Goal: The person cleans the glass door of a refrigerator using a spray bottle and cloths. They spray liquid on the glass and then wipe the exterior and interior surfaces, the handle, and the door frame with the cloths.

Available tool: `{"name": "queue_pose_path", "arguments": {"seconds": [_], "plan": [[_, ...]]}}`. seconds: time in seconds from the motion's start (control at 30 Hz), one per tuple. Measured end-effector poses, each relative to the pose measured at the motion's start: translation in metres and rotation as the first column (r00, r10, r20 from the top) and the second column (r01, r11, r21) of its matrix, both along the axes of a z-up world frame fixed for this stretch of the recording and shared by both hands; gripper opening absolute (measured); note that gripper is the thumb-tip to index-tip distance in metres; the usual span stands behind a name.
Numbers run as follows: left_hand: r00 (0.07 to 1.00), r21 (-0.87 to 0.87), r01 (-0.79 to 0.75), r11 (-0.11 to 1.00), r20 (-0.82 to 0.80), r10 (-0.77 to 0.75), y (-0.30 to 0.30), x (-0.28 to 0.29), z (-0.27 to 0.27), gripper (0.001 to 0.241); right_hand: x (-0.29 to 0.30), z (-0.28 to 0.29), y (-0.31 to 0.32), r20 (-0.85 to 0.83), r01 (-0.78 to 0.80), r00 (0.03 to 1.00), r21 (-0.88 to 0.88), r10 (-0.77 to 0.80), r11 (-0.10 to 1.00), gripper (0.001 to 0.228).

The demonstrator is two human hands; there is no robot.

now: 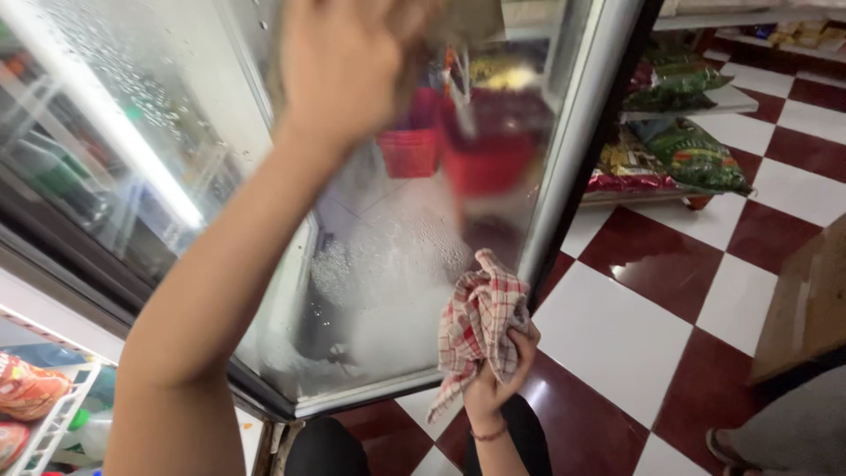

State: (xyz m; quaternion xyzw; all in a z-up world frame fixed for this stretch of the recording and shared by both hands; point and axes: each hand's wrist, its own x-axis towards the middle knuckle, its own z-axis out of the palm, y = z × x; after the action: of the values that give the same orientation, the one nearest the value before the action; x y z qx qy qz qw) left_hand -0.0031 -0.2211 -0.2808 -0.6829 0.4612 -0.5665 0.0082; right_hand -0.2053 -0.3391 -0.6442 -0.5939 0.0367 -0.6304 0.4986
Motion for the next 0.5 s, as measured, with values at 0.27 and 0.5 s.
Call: {"name": "queue_pose_path", "arguments": {"seconds": [0.27, 0.5], "plan": [[0.993, 0.810, 0.015, 0.587, 0.056, -0.102, -0.009, -0.045, -0.185, 0.052, 0.010, 0.004, -0.014, 0.092, 0.011, 0.996, 0.095, -0.020, 0.995, 0.029], [0.833, 0.519, -0.477, 0.710, 0.524, 0.176, -0.010, -0.004, -0.064, 0.032, 0.014, -0.007, -0.011, 0.056, -0.025, 0.998, 0.147, 0.017, 0.989, 0.029]]}}
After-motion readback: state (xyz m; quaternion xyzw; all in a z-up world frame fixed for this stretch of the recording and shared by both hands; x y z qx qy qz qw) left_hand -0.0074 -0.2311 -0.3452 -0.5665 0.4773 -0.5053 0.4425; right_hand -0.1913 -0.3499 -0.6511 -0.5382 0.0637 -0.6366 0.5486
